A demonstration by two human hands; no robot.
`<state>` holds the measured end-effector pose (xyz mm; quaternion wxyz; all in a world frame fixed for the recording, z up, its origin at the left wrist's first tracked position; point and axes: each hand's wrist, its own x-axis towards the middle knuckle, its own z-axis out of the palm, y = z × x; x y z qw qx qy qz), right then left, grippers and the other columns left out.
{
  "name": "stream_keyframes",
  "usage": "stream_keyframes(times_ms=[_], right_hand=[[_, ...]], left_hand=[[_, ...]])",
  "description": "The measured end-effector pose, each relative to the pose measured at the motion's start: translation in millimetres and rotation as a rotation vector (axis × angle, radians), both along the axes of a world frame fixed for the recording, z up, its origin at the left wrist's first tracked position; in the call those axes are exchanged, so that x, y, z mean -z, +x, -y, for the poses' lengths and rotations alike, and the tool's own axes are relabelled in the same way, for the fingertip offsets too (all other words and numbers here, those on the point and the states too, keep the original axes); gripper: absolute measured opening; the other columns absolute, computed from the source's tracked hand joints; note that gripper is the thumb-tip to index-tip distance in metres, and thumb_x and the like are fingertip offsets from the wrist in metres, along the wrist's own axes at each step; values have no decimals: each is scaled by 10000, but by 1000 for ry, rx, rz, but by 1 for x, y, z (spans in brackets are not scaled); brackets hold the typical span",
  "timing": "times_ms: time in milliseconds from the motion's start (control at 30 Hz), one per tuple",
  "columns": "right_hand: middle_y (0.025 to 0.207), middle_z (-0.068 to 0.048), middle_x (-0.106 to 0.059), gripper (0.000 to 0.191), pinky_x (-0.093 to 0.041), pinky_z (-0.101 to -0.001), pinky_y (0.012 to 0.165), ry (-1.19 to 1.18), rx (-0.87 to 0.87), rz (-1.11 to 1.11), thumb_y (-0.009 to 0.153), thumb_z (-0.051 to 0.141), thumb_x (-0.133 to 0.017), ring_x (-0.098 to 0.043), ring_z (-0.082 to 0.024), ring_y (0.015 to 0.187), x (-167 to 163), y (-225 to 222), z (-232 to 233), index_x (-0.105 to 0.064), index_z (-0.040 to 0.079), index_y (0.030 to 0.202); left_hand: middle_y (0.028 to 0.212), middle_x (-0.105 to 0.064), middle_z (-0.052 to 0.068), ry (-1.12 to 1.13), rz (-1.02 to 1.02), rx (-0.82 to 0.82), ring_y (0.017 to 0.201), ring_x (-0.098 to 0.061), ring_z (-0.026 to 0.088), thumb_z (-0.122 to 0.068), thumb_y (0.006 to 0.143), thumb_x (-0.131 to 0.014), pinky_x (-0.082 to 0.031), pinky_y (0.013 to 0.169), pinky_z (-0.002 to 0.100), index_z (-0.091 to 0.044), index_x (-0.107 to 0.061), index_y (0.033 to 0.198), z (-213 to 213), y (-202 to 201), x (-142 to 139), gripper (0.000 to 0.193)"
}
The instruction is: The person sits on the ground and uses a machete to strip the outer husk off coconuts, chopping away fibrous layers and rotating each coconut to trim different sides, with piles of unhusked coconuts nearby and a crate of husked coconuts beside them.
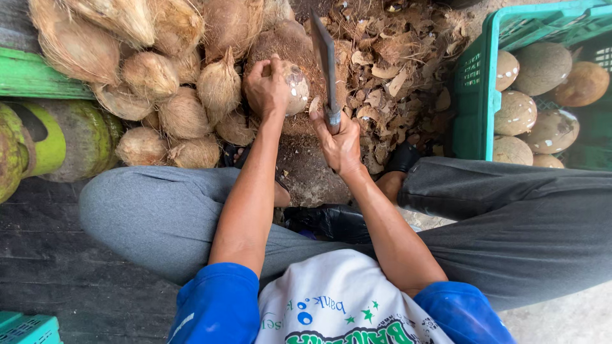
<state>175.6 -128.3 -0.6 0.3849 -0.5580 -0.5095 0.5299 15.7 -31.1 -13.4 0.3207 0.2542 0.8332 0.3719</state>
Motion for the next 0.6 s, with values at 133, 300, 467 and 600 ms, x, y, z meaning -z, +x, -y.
stream_keyframes(times_ms=[133, 300, 467, 600], right_hand=[[589, -21, -595, 266, -428, -365, 418, -565, -143, 291, 961, 369, -614, -472, -148, 450, -1, 2, -3, -655, 149, 817], [595, -4, -580, 400, -463, -373, 502, -237, -133, 305, 992, 422, -645, -506, -134, 508, -16, 4, -8, -627, 69, 804], [568, -5, -534, 407, -429, -356, 517, -168, -95, 308, 954, 448, -682, -486, -133, 532, -28, 6, -16, -607, 81, 796], [569, 11, -526, 436, -421, -344, 503, -192, -68, 297, 941, 466, -692, -484, -133, 526, -24, 13, -16, -590, 93, 742]], left_hand=[[720, -716, -31, 30, -38, -7, 609, -619, 134, -479, 925, -612, -482, 575, 357, -178, -726, 830, 1, 0, 1, 336], [825, -729, -20, -33, -80, 45, 723, -651, 155, -523, 924, -634, -493, 648, 359, -171, -721, 893, 5, -1, -3, 364], [879, -772, 8, 135, 192, -57, 839, -731, 168, -490, 713, -858, -606, 770, 377, -135, -716, 921, 3, -18, -7, 436], [880, -782, 50, 200, 327, -92, 849, -730, 201, -497, 763, -836, -597, 830, 406, -97, -771, 916, 4, -26, -1, 434]])
